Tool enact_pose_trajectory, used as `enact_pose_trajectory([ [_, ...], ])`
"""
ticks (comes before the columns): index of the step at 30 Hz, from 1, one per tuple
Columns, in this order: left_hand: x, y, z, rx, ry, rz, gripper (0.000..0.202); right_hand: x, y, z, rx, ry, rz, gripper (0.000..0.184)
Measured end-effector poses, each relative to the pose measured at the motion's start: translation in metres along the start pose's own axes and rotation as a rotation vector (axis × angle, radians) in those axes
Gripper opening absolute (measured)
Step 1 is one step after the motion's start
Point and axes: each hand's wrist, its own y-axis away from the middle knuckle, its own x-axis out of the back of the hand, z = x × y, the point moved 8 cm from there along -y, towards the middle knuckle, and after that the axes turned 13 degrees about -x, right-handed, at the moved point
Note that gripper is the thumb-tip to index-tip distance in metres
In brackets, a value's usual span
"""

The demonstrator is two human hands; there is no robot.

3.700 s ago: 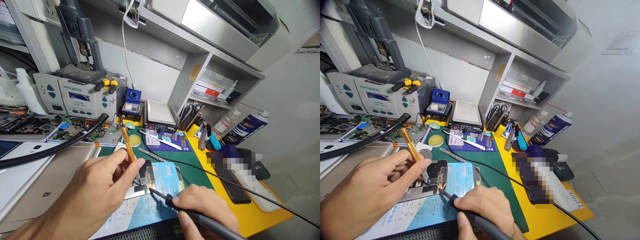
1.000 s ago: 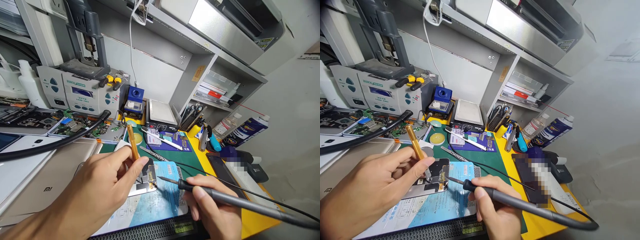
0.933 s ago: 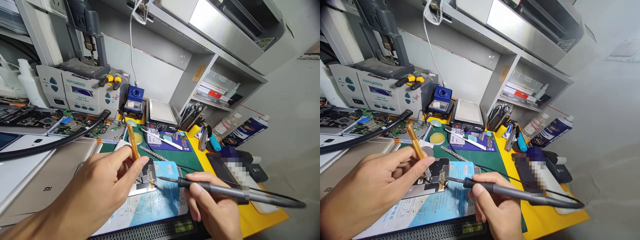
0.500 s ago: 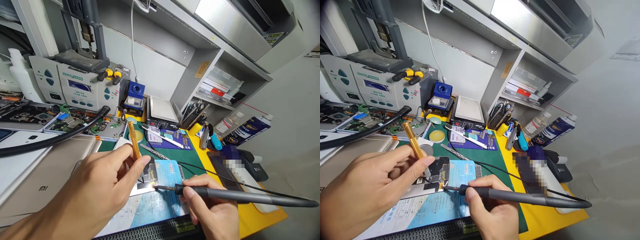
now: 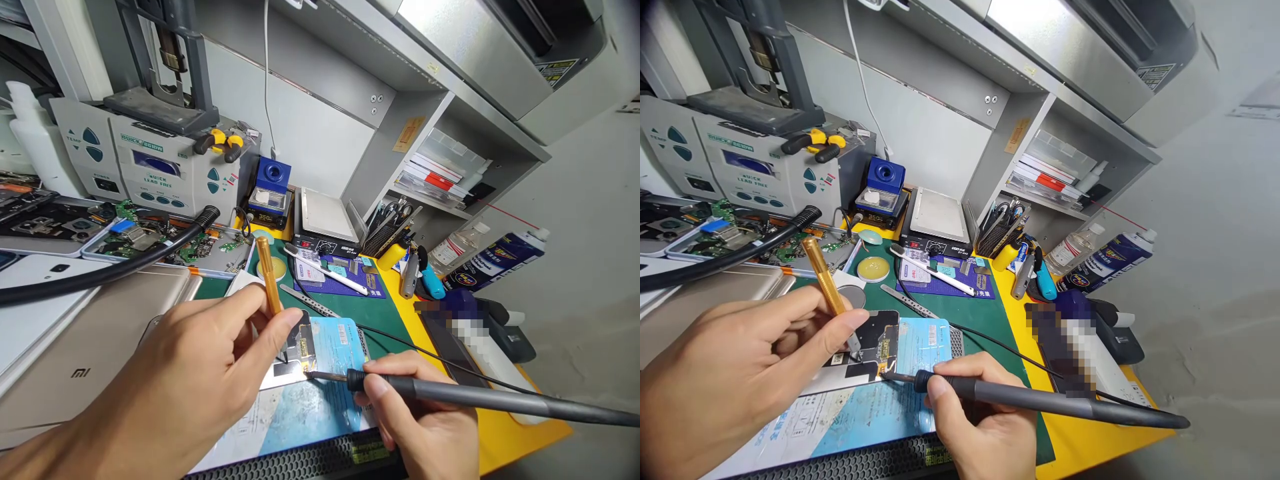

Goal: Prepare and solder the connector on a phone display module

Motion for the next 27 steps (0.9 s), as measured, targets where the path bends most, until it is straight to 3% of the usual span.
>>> enact_pose_trajectory([
  [10, -0.0040, 0.0025, -0.0026, 0.025, 0.025, -0.018, 0.030, 0.0055, 0.0022, -0.0004, 0.046, 0.019, 0.072, 0.016],
  [27, -0.0039, 0.0028, -0.0038, 0.021, 0.016, -0.014, 0.029, 0.0047, 0.0025, -0.0021, 0.077, 0.041, 0.063, 0.015],
])
